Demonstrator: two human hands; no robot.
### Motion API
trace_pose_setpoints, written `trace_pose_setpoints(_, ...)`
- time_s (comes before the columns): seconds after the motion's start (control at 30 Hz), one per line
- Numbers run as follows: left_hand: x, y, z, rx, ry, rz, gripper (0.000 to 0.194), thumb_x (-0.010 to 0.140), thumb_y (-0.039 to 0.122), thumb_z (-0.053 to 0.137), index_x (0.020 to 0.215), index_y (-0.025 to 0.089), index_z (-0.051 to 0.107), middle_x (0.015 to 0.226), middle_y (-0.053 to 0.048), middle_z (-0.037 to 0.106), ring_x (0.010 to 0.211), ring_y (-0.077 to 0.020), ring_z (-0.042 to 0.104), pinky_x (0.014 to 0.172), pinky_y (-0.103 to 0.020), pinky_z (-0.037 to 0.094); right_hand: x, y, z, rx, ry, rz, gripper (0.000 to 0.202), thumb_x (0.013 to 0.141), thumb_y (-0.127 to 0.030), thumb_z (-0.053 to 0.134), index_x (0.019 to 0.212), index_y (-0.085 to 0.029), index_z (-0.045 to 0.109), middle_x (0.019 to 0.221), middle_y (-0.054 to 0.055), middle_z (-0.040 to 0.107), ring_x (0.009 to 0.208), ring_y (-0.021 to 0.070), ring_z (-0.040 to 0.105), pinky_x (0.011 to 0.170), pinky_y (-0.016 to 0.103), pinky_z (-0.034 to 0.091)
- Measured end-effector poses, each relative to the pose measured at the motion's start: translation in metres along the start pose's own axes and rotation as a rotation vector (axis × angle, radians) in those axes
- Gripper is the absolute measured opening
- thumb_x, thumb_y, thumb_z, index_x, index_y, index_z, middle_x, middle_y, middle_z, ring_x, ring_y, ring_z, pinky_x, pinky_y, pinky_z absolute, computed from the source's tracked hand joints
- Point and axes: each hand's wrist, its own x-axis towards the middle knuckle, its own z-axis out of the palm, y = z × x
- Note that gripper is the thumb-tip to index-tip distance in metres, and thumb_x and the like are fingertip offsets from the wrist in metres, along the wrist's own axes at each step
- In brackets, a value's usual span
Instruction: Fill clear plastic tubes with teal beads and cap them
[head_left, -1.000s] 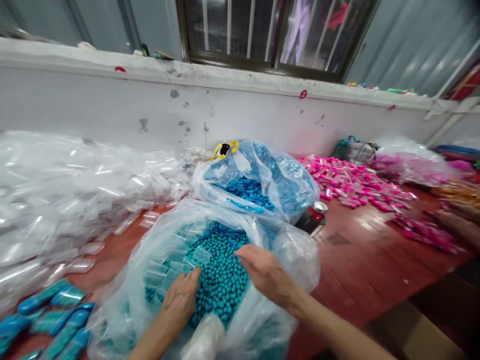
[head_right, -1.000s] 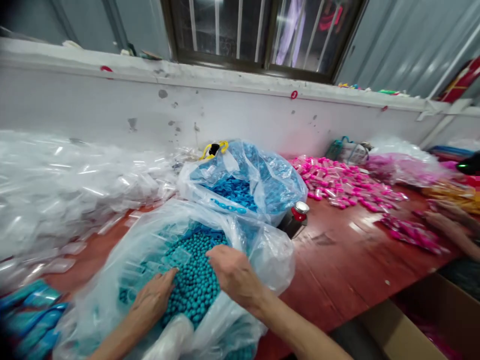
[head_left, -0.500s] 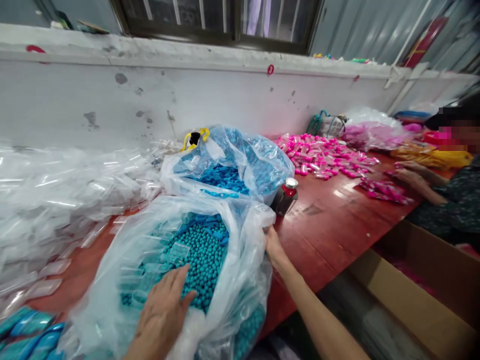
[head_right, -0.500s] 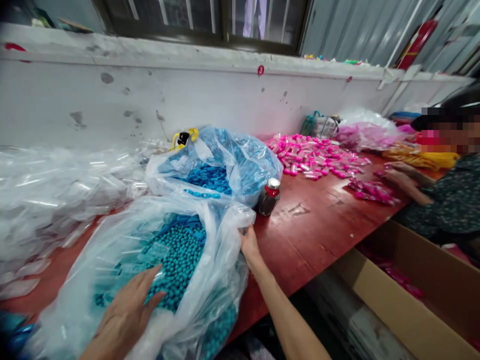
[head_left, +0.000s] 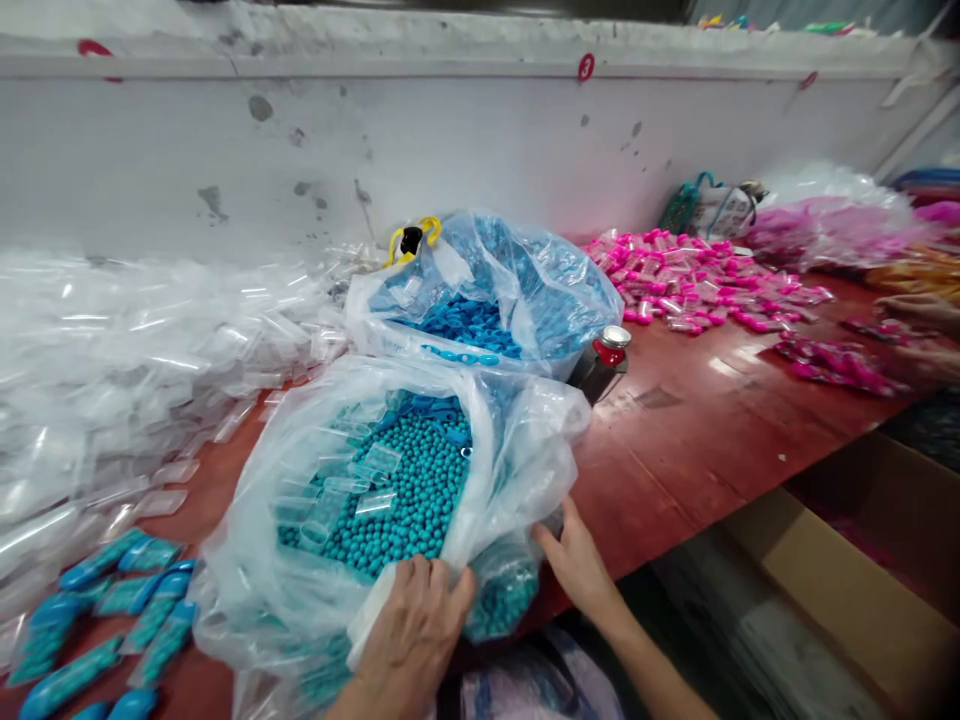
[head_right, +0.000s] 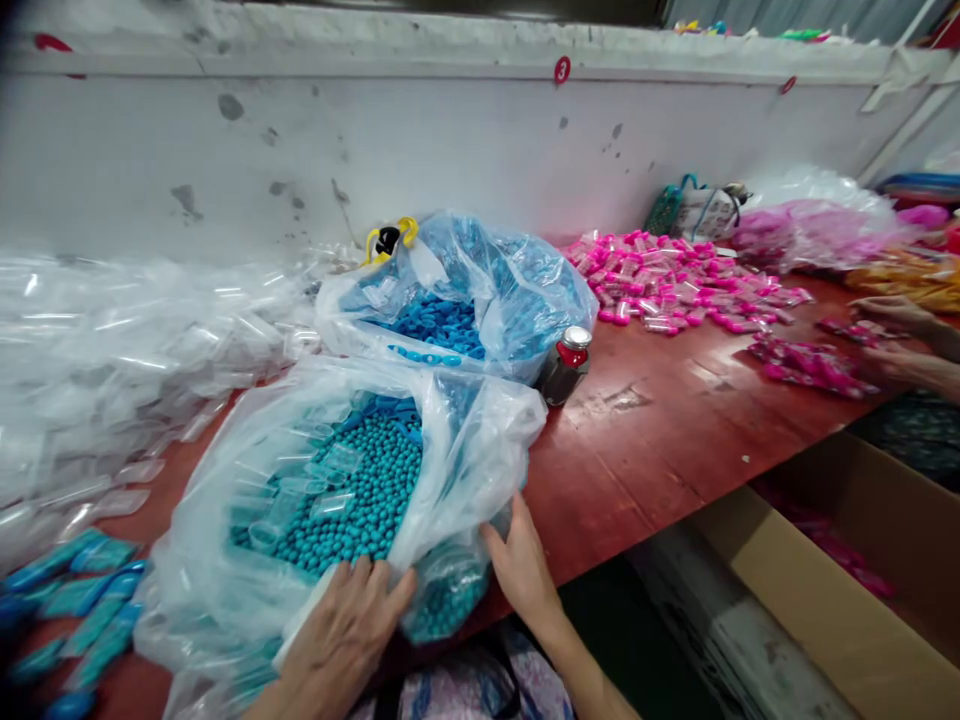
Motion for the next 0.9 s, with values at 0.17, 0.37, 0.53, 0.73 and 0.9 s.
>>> trace_pose_setpoints(0.17,0.018,-0.048,-0.029,-0.046,0.023,-0.137,0.041,0.077,0.000,0.033,0.103,0.024,0.055,0.084,-0.003,0.058,0.076,-0.0201,0.052,0.068,-0.034,0.037,0.048,-0.035,0.040,0.414,0.009,0.062,0.024,0.060,-0.025,0.060,0.082,-0.016,0.057,0.077,0.003,0.066,0.073,0.0180,0.058,0.067,0.029,0.046)
trace_pose_setpoints(0.37,0.028,-0.086,-0.067,-0.027,0.128,-0.334,0.032,0.081,0.007,0.031,0.093,0.021,0.056,0.080,-0.004,0.058,0.076,-0.0212,0.053,0.068,-0.033,0.035,0.075,-0.103,0.049,0.696,-0.126,0.064,0.026,0.051,-0.020,0.066,0.075,-0.015,0.058,0.063,-0.003,0.063,0.051,0.0123,0.052,0.046,0.023,0.041)
trace_pose_setpoints(0.53,0.009,-0.052,-0.043,-0.346,-0.060,-0.217,0.032,0.080,0.010,0.037,0.097,0.026,0.057,0.087,-0.001,0.062,0.080,-0.0179,0.055,0.072,-0.030,0.036,0.044,-0.064,0.011,0.610,-0.123,0.123,0.024,0.056,-0.023,0.069,0.076,-0.015,0.058,0.065,-0.001,0.063,0.059,0.0136,0.057,0.055,0.023,0.044)
trace_pose_setpoints(0.73,-0.005,-0.017,0.009,-0.240,0.191,0.079,0.037,0.081,0.017,0.040,0.117,0.026,0.045,0.112,-0.006,0.057,0.100,-0.0213,0.050,0.088,-0.034,0.033,0.018,-0.057,-0.051,-0.097,0.182,-0.130,0.036,0.064,-0.031,0.061,0.096,-0.016,0.055,0.089,0.007,0.061,0.080,0.0215,0.058,0.073,0.036,0.046)
trace_pose_setpoints(0.9,0.009,-0.005,0.028,-0.208,0.211,0.143,0.024,0.083,0.023,0.040,0.103,0.023,0.053,0.101,-0.008,0.060,0.090,-0.0213,0.054,0.087,-0.039,0.035,-0.007,-0.122,-0.008,-0.423,0.078,-0.710,0.023,0.079,-0.022,0.046,0.101,-0.020,0.051,0.094,0.006,0.057,0.084,0.0172,0.055,0.076,0.030,0.044)
